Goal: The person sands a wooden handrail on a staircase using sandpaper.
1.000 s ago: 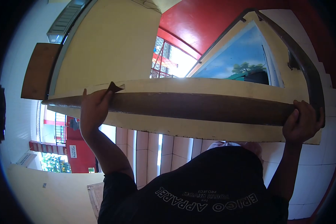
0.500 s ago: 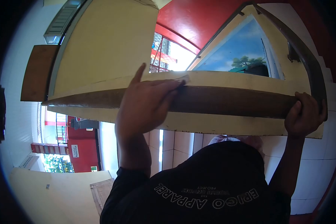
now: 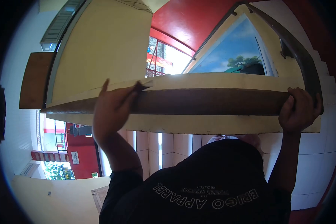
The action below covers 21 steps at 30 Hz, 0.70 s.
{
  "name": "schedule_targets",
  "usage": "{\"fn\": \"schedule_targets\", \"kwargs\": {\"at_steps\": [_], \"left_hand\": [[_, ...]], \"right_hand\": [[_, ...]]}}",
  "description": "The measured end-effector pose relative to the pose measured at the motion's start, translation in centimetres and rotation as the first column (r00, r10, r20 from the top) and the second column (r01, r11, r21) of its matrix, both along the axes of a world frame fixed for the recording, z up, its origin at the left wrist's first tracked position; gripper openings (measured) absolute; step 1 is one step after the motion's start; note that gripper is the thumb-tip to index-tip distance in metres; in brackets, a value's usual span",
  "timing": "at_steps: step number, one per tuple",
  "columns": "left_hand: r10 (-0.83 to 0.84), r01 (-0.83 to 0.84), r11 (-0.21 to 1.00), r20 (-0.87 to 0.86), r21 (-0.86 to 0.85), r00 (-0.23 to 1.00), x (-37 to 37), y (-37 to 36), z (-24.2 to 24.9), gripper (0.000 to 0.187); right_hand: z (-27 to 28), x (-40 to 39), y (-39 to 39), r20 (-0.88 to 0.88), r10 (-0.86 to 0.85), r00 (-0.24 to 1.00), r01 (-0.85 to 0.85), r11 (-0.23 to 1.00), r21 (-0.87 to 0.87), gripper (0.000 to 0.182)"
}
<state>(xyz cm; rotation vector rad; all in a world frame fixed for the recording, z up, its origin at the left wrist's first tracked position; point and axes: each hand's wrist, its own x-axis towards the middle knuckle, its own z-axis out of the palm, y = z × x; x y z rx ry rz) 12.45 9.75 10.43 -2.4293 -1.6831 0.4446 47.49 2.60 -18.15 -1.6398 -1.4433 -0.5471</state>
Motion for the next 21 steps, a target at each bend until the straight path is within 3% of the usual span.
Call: {"fn": "schedule_targets", "kwargs": {"at_steps": [3, 6, 9, 11, 13, 16, 17, 19, 21], "left_hand": [[-0.049, 0.038, 0.988, 0.072, 0.151, 0.996, -2.1, -0.3, 0.0, 0.025], [-0.456, 0.431, 0.889, 0.228, 0.155, 0.86, 3.2, -1.2, -4.0, 0.023], [-0.403, 0.31, 0.893, 0.273, 0.327, 0.873, 2.6, -1.1, -2.2, 0.023], [-0.425, 0.292, 0.763, 0.107, 0.577, 0.899, -0.4, -0.6, 0.1, 0.022], [-0.325, 0.248, 0.72, -0.001, 0.648, 0.946, -1.5, -1.5, 2.8, 0.012], [-0.245, 0.242, 0.849, -0.056, 0.469, 0.968, -0.8, -2.5, 4.5, 0.009], [-0.315, 0.304, 0.875, -0.033, 0.378, 0.948, -1.3, -2.0, 3.9, 0.009], [-0.281, 0.276, 0.943, 0.003, 0.185, 0.96, -1.1, -1.0, 2.3, 0.011], [-0.255, 0.221, 0.962, 0.248, 0.158, 0.934, -1.1, -0.7, -0.2, 0.013]], "right_hand": [[0.0, 0.0, 0.1, -0.018, -0.001, 1.0, 0.001, 1.0, 0.019, 0.018], [0.0, -0.2, 0.3, 0.003, 0.015, 1.0, -0.015, 0.999, 0.037, 0.018], [-0.1, 0.0, 0.2, 0.006, 0.002, 1.0, -0.002, 1.0, 0.03, 0.019], [-0.1, 0.0, 0.2, -0.004, 0.015, 1.0, -0.015, 1.0, 0.02, 0.019], [-0.1, 0.1, 0.1, -0.002, 0.013, 1.0, -0.013, 1.0, 0.023, 0.019], [-0.3, 0.3, 0.1, 0.028, 0.013, 1.0, -0.014, 1.0, 0.024, 0.019], [-0.4, 0.3, 0.1, 0.041, 0.014, 0.999, -0.015, 1.0, 0.025, 0.018], [-0.6, 0.3, 0.1, 0.042, 0.013, 0.999, -0.014, 0.999, 0.031, 0.018], [-0.5, 0.3, 0.3, 0.037, 0.019, 0.999, -0.02, 0.999, 0.036, 0.017]]}}
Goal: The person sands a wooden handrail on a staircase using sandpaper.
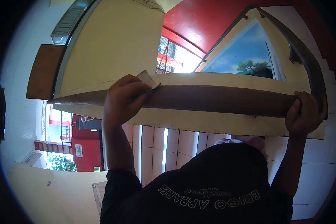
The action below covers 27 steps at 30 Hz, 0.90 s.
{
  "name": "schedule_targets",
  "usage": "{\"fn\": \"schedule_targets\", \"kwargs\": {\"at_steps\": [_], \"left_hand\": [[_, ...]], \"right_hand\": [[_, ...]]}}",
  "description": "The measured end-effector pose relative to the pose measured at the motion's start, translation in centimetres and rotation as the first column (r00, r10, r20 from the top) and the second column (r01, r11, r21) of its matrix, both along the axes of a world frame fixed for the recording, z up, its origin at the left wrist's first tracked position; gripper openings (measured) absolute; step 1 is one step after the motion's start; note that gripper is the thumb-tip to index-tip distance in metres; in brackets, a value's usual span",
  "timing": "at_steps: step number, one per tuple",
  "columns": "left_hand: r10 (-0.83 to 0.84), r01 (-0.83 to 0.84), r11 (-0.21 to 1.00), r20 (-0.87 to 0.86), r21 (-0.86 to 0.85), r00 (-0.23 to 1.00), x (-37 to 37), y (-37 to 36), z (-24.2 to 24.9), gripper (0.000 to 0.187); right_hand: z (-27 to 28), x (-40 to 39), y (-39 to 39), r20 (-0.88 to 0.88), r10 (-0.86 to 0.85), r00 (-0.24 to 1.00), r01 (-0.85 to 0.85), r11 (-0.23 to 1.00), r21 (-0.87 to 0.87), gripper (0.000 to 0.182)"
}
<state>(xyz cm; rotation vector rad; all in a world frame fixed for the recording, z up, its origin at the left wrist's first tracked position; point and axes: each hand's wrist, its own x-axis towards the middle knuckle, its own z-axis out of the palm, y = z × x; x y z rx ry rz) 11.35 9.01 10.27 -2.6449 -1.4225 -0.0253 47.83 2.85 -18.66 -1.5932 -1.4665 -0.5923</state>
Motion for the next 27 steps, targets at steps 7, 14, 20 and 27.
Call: {"fn": "schedule_targets", "kwargs": {"at_steps": [7, 14, 20, 27], "left_hand": [[0.008, -0.009, 0.998, 0.027, 0.064, 1.0, -2.3, 0.0, -0.5, 0.014], [-0.299, 0.289, 0.944, 0.043, 0.161, 0.953, 2.7, 0.1, -5.7, 0.014], [0.239, -0.235, 0.957, -0.004, 0.168, 0.971, -3.2, -0.8, -0.3, 0.014], [-0.218, 0.2, 0.954, 0.061, 0.222, 0.974, 2.4, -1.3, -5.7, 0.014]], "right_hand": [[0.3, 0.2, -0.2, -0.028, 0.016, 0.999, -0.017, 1.0, -0.016, 0.015], [0.0, 0.4, -0.2, 0.003, 0.0, 1.0, 0.0, 0.999, -0.041, 0.016], [0.4, 0.2, -0.3, -0.035, 0.015, 0.999, -0.016, 0.999, -0.031, 0.016], [0.3, 0.5, -0.1, -0.015, 0.03, 0.999, -0.03, 1.0, -0.008, 0.017]]}}
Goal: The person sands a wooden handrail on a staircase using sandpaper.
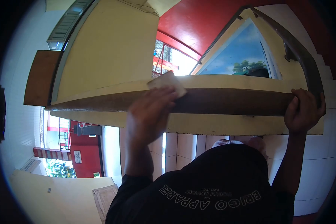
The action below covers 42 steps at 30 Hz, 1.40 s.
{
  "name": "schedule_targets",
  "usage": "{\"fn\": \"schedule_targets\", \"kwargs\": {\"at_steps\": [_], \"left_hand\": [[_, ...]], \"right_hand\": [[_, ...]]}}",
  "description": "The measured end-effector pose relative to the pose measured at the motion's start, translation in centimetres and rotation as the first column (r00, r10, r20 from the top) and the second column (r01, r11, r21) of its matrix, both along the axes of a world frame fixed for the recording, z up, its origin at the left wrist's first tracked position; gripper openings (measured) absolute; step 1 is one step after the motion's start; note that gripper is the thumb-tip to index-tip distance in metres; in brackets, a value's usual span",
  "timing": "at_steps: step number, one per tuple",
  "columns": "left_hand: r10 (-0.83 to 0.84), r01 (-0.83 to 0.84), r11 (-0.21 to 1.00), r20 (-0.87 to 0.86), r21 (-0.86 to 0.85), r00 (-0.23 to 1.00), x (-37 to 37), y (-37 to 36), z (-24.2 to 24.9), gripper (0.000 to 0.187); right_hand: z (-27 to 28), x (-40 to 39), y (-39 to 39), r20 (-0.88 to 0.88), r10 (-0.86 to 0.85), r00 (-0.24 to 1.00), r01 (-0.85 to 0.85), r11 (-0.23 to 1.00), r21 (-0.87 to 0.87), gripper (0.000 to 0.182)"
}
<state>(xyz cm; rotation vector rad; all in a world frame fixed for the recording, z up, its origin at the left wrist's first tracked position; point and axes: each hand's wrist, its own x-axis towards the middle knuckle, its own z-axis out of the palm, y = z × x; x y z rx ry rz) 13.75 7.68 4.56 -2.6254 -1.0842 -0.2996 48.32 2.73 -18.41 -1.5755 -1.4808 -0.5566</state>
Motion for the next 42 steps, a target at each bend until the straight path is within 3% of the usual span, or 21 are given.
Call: {"fn": "schedule_targets", "kwargs": {"at_steps": [1, 2, 4, 7, 10, 13, 14, 16, 18, 21, 24, 25, 26, 28, 30, 33, 35, 36, 38, 39, 42], "left_hand": [[0.032, -0.032, 0.999, -0.004, -0.022, 0.999, -1.4, 0.1, 1.3, 0.014], [0.284, -0.282, 0.958, -0.039, 0.049, 0.958, -2.8, -0.3, 3.0, 0.014], [0.493, -0.47, 0.868, 0.179, -0.159, 0.851, -4.6, -0.1, 5.1, 0.015], [0.086, -0.084, 0.996, 0.046, -0.04, 0.995, 0.0, -0.1, 0.0, 0.012], [0.026, -0.021, 0.996, 0.051, -0.087, 0.998, 1.9, -0.7, -0.7, 0.01], [0.334, -0.346, 0.935, 0.129, 0.082, 0.934, -5.7, -0.6, 3.5, 0.016], [0.527, -0.531, 0.846, 0.211, -0.04, 0.823, -7.8, -1.0, 5.1, 0.026], [0.48, -0.489, 0.872, 0.182, 0.003, 0.858, -6.7, -0.8, 4.4, 0.022], [0.119, -0.119, 0.993, 0.077, -0.007, 0.99, -0.3, -0.6, 0.2, 0.012], [0.032, -0.023, 0.996, 0.099, -0.09, 0.995, -0.3, -0.1, 0.4, 0.01], [0.551, -0.561, 0.827, 0.153, 0.035, 0.821, -6.5, -0.7, 5.6, 0.013], [0.567, -0.578, 0.815, 0.24, -0.027, 0.788, -7.8, -1.0, 6.1, 0.013], [0.58, -0.586, 0.806, 0.323, -0.09, 0.748, -8.6, -0.9, 6.3, 0.014], [0.262, -0.27, 0.963, 0.181, 0.018, 0.948, -4.1, -0.5, 2.5, 0.013], [0.067, -0.074, 0.993, 0.077, 0.095, 0.995, 0.3, -1.1, -0.5, 0.013], [0.142, -0.153, 0.98, 0.086, 0.129, 0.986, -5.1, -0.5, 2.4, 0.014], [0.442, -0.501, 0.853, 0.307, 0.147, 0.843, -10.3, -1.3, 4.3, 0.02], [0.652, -0.676, 0.718, 0.502, -0.169, 0.567, -10.8, -2.1, 5.0, 0.023], [0.222, -0.296, 0.915, 0.271, 0.274, 0.937, -9.0, -1.3, 1.5, 0.022], [0.078, -0.114, 0.944, 0.124, 0.31, 0.989, -6.4, -1.6, -1.2, 0.022], [-0.061, 0.035, 0.963, 0.088, 0.267, 0.994, -5.5, -2.9, -4.0, 0.024]], "right_hand": [[0.0, -0.1, -0.1, -0.007, -0.002, 1.0, 0.002, 1.0, -0.008, 0.017], [0.0, -0.2, -0.2, -0.017, -0.005, 1.0, 0.005, 1.0, -0.014, 0.017], [0.0, -0.1, -0.1, -0.007, -0.01, 1.0, 0.01, 1.0, 0.005, 0.017], [-0.1, -0.1, -0.2, 0.0, -0.007, 1.0, 0.007, 1.0, 0.004, 0.018], [-0.1, -0.2, 0.1, -0.007, -0.004, 1.0, 0.004, 1.0, 0.0, 0.019], [-0.2, -0.2, -0.2, -0.009, -0.005, 1.0, 0.005, 1.0, 0.004, 0.019], [-0.2, -0.3, -0.1, -0.012, -0.007, 1.0, 0.007, 1.0, 0.014, 0.02], [-0.3, -0.2, -0.1, -0.022, -0.012, 1.0, 0.012, 1.0, 0.021, 0.02], [-0.4, -0.4, -0.1, -0.013, 0.009, 1.0, -0.008, 1.0, 0.022, 0.02], [-0.3, -0.1, 0.1, 0.01, -0.013, 1.0, 0.013, 0.999, 0.03, 0.02], [-0.3, -0.1, -0.1, 0.001, -0.007, 1.0, 0.007, 1.0, 0.011, 0.021], [-0.4, 0.0, -0.1, 0.0, -0.003, 1.0, 0.003, 1.0, 0.013, 0.021], [-0.5, 0.0, -0.1, -0.003, -0.001, 1.0, 0.002, 1.0, 0.016, 0.021], [-0.7, 0.0, -0.2, 0.004, -0.007, 1.0, 0.007, 1.0, 0.021, 0.021], [-0.7, 0.1, 0.1, 0.014, 0.001, 1.0, -0.001, 1.0, 0.029, 0.021], [-1.0, 0.2, -0.3, 0.008, -0.011, 1.0, 0.011, 1.0, 0.008, 0.021], [-1.2, 0.2, -0.2, 0.003, -0.008, 1.0, 0.008, 1.0, 0.007, 0.021], [-1.1, 0.3, 0.0, 0.005, -0.007, 1.0, 0.007, 1.0, 0.016, 0.021], [-1.0, 0.3, -0.1, 0.012, 0.006, 1.0, -0.006, 1.0, 0.024, 0.02], [-1.1, 0.2, -0.2, 0.009, 0.002, 1.0, -0.003, 1.0, 0.017, 0.02], [-1.2, 0.3, 0.0, 0.009, -0.015, 1.0, 0.015, 1.0, 0.006, 0.019]]}}
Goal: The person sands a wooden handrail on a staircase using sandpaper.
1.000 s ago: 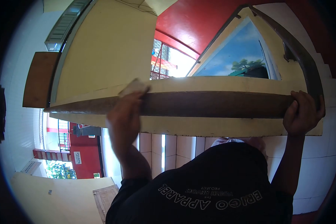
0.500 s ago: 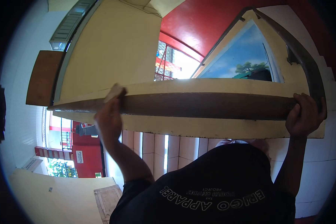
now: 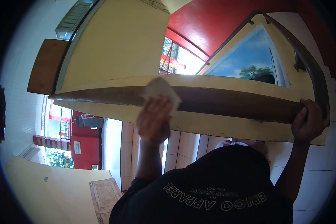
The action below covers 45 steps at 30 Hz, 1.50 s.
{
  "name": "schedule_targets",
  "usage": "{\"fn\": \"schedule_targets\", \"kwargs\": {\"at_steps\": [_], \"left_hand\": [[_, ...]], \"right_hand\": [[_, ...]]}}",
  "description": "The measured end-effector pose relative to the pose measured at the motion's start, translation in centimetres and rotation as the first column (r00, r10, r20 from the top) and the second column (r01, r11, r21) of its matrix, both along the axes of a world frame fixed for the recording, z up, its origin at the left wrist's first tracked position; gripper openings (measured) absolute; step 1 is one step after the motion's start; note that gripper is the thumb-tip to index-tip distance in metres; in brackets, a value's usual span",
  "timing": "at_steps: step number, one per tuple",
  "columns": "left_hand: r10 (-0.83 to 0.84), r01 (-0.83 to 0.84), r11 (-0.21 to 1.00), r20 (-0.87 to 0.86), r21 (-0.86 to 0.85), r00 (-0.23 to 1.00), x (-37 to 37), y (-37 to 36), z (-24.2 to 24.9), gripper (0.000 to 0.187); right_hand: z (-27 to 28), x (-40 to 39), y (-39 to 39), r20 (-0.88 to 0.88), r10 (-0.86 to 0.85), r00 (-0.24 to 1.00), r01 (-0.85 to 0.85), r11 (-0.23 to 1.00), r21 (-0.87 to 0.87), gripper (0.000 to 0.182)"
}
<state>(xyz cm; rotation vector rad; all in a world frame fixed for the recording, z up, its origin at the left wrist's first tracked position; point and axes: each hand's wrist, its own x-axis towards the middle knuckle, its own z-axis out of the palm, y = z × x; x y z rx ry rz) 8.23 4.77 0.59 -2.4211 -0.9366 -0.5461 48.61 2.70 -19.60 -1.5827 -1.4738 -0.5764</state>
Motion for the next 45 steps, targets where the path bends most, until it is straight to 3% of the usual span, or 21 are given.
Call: {"fn": "schedule_targets", "kwargs": {"at_steps": [2, 5, 6, 11, 12, 15, 17, 20, 22, 23, 26, 27, 29, 30, 32, 35, 37, 40, 42, 44, 45], "left_hand": [[0.229, -0.242, 0.937, 0.078, 0.254, 0.97, -4.9, 1.2, 2.5, 0.025], [0.412, -0.521, 0.847, 0.49, 0.103, 0.768, -8.2, 1.0, 2.4, 0.028], [0.29, -0.381, 0.863, 0.293, 0.331, 0.911, -4.8, 1.2, 1.0, 0.026], [0.048, -0.063, 0.98, 0.079, 0.188, 0.996, -4.4, -0.1, -2.5, 0.026], [0.202, -0.241, 0.91, 0.147, 0.337, 0.968, -6.7, 0.4, -1.0, 0.028], [0.458, -0.575, 0.817, 0.636, -0.028, 0.62, -8.9, -0.1, -0.7, 0.025], [0.073, -0.117, 0.974, 0.221, 0.195, 0.973, -2.7, -0.4, -3.2, 0.025], [0.01, -0.014, 0.994, 0.032, 0.106, 0.999, -2.6, -1.5, -4.7, 0.026], [0.169, -0.244, 0.912, 0.241, 0.329, 0.956, -7.0, 0.2, -2.8, 0.027], [0.305, -0.416, 0.864, 0.363, 0.285, 0.88, -8.6, 0.3, -1.4, 0.03], [0.158, -0.241, 0.939, 0.316, 0.246, 0.935, -5.2, 0.2, -3.6, 0.026], [0.08, -0.105, 0.986, 0.186, 0.131, 0.979, -3.2, -1.0, -4.4, 0.025], [0.084, -0.089, 0.993, 0.065, 0.074, 0.994, -2.9, -1.7, -4.5, 0.026], [0.086, -0.091, 0.992, 0.066, 0.088, 0.994, -4.9, -1.2, -3.7, 0.025], [0.218, -0.312, 0.907, 0.318, 0.283, 0.923, -7.8, 0.3, -0.9, 0.023], [0.181, -0.316, 0.908, 0.424, 0.274, 0.887, -6.0, 1.0, -0.8, 0.023], [0.102, -0.109, 0.993, 0.167, 0.035, 0.981, -0.1, -1.1, -2.4, 0.022], [0.014, -0.011, 0.998, 0.057, -0.062, 0.998, 0.2, -1.2, -1.6, 0.02], [0.171, -0.196, 0.964, 0.148, 0.178, 0.974, -3.4, 0.5, 0.8, 0.02], [0.255, -0.299, 0.927, 0.204, 0.226, 0.945, -4.2, 1.0, 1.7, 0.022], [0.215, -0.251, 0.951, 0.197, 0.181, 0.957, -3.2, 0.8, 1.2, 0.021]], "right_hand": [[0.2, 0.0, -0.1, -0.004, 0.003, 1.0, -0.003, 1.0, -0.018, 0.019], [0.1, 0.1, -0.2, -0.019, 0.009, 1.0, -0.01, 0.999, -0.032, 0.019], [0.1, 0.0, -0.2, -0.013, 0.005, 1.0, -0.005, 1.0, -0.026, 0.018], [-0.1, 0.3, -0.1, 0.008, 0.005, 1.0, -0.005, 1.0, -0.019, 0.018], [-0.1, 0.3, -0.3, 0.005, 0.007, 1.0, -0.007, 1.0, -0.029, 0.018], [0.0, 0.4, -0.2, 0.007, 0.021, 1.0, -0.021, 0.999, -0.032, 0.018], [-0.3, 0.6, 0.0, 0.022, 0.023, 0.999, -0.023, 1.0, -0.01, 0.018], [-0.8, 0.9, 0.1, 0.02, 0.011, 1.0, -0.011, 1.0, -0.007, 0.017], [-0.7, 0.7, -0.1, 0.001, 0.013, 1.0, -0.013, 1.0, -0.025, 0.017], [-0.5, 0.7, -0.1, -0.004, 0.018, 1.0, -0.018, 0.999, -0.031, 0.016], [0.0, 0.2, 0.0, 0.011, -0.004, 1.0, 0.004, 1.0, -0.018, 0.015], [0.1, 0.2, 0.0, 0.006, 0.002, 1.0, -0.002, 1.0, -0.016, 0.014], [0.1, 0.2, 0.0, -0.009, 0.006, 1.0, -0.006, 1.0, -0.011, 0.014], [0.3, 0.1, 0.0, -0.009, 0.006, 1.0, -0.006, 1.0, -0.012, 0.014], [0.5, 0.1, -0.1, -0.009, 0.004, 1.0, -0.004, 1.0, -0.023, 0.014], [0.5, 0.0, -0.1, -0.031, 0.003, 1.0, -0.003, 1.0, -0.024, 0.014], [0.6, -0.2, -0.1, -0.025, -0.006, 1.0, 0.005, 1.0, -0.019, 0.014], [1.0, -0.4, 0.0, -0.016, -0.019, 1.0, 0.019, 1.0, -0.004, 0.014], [1.2, -0.6, -0.1, -0.016, -0.021, 1.0, 0.021, 1.0, 0.01, 0.015], [1.3, -0.8, 0.0, -0.019, -0.011, 1.0, 0.012, 0.999, 0.044, 0.015], [1.2, -0.8, 0.0, -0.022, -0.007, 1.0, 0.008, 0.999, 0.048, 0.015]]}}
